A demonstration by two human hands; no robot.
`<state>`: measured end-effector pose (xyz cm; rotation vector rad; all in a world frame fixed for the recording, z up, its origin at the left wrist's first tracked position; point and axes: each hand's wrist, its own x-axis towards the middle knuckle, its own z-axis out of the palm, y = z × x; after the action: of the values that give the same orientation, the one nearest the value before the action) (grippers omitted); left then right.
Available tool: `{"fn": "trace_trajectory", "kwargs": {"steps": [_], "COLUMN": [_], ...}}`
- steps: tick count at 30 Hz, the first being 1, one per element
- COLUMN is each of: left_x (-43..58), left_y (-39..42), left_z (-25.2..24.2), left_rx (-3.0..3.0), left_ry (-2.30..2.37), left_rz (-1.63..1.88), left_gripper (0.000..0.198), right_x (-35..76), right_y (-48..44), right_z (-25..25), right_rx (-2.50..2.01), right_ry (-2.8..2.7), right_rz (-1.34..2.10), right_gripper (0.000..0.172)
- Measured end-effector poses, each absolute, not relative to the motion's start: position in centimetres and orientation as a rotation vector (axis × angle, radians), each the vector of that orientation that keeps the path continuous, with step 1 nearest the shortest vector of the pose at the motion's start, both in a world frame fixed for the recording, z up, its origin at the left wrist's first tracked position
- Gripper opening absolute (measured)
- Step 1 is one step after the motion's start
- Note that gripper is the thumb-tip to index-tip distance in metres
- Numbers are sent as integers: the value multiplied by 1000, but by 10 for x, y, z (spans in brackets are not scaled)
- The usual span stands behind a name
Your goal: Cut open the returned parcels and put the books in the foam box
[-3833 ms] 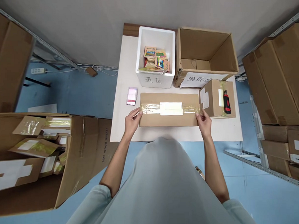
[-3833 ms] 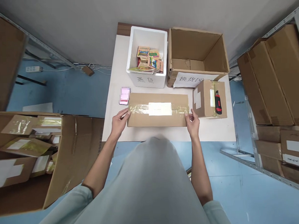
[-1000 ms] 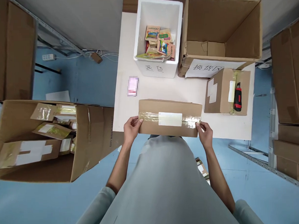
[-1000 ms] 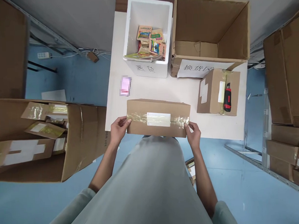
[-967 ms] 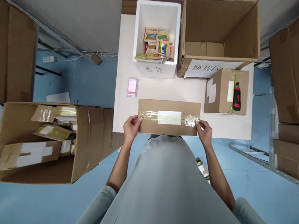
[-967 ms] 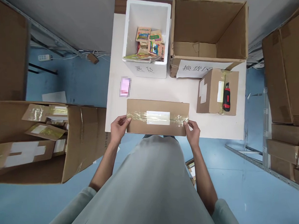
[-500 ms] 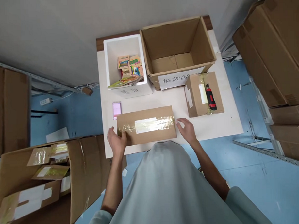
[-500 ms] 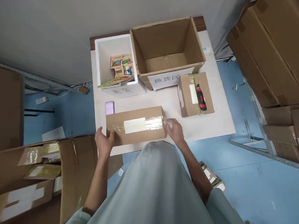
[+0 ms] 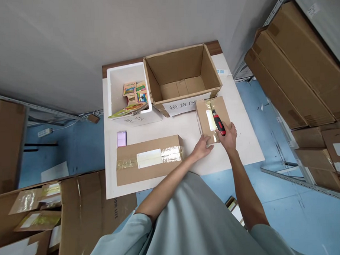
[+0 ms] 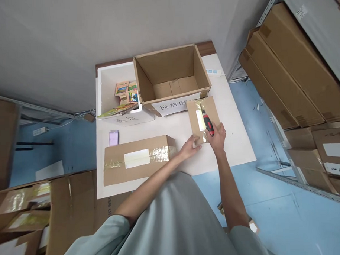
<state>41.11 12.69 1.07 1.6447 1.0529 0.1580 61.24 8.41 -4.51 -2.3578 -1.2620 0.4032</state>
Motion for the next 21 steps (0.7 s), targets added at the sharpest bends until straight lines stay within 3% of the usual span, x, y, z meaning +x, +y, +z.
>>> {"fn": "trace_trajectory", "kwargs": {"steps": [10, 18, 21], "left_x": [373, 320, 257], "left_y": [127, 102, 90], "left_z": [14, 49, 61], "left_rx": [1534, 1586, 1629], "left_ry": [1283, 1171, 1250], "left_rz": [193, 469, 658], "left_gripper": [66, 57, 46], "right_x": [545, 529, 523], "right_y": [97, 91, 73], "right_z": [-56, -44, -24], "right_rx": [-2152, -2039, -1857], "right_ry": [-1238, -1145, -984], "right_rz": [421, 359, 556], "right_gripper": [60, 65, 66]}}
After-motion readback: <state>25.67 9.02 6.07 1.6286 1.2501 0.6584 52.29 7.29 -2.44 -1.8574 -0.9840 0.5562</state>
